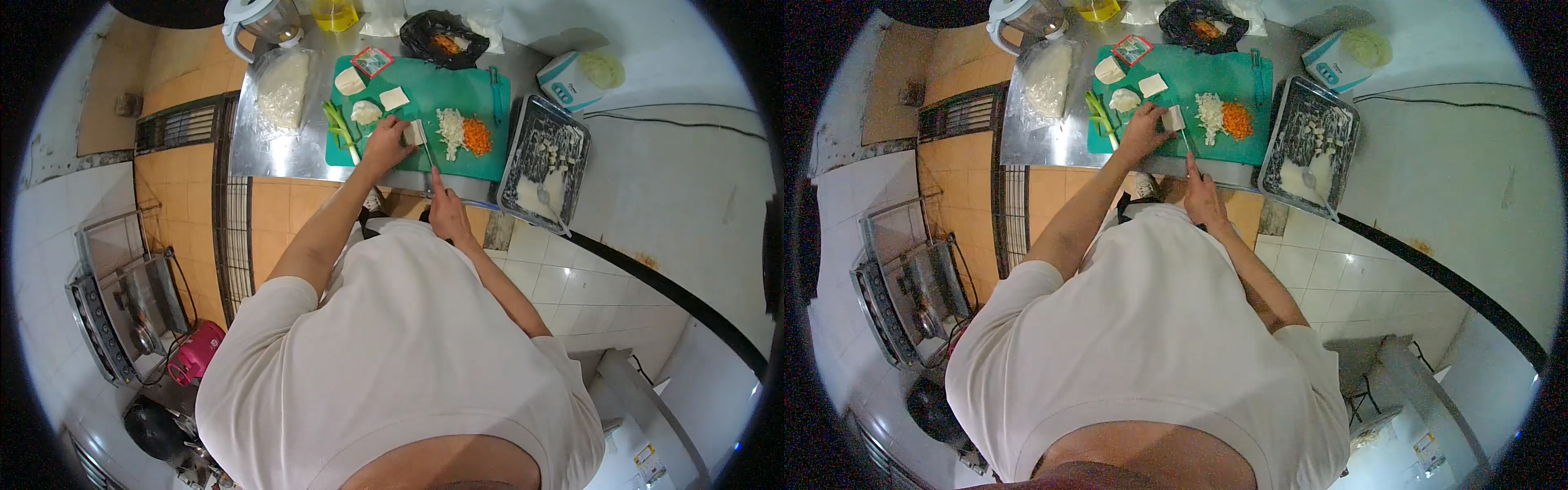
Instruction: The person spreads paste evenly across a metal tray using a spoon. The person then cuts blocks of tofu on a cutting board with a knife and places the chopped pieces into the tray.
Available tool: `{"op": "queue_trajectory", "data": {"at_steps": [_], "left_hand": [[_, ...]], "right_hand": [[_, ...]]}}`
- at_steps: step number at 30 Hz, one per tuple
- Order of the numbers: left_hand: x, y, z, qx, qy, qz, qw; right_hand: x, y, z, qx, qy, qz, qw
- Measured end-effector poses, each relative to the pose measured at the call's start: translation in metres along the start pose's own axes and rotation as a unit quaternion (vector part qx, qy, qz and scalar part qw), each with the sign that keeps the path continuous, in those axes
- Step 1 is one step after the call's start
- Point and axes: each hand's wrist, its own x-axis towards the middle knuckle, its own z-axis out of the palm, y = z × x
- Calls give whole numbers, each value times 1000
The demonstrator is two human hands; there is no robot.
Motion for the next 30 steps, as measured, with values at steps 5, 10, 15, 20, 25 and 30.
{"op": "queue_trajectory", "data": {"at_steps": [5,10,15,20,25,30], "left_hand": [[1,-21,3,-4,2,84,996],[-4,-21,2,12,-1,98,995],[-6,-18,2,21,-3,95,995],[-11,-25,10,-4,30,98,995],[-14,-27,11,-17,23,86,996],[-14,-25,11,-14,27,84,996]], "right_hand": [[-2,-4,-1,-16,3,0,1000],[4,-7,-1,-33,22,-18,999],[16,-4,3,-11,29,-23,999],[4,2,-11,4,-2,-6,1000],[0,15,-8,-21,31,-29,999],[6,9,-7,-28,30,-65,997]]}}
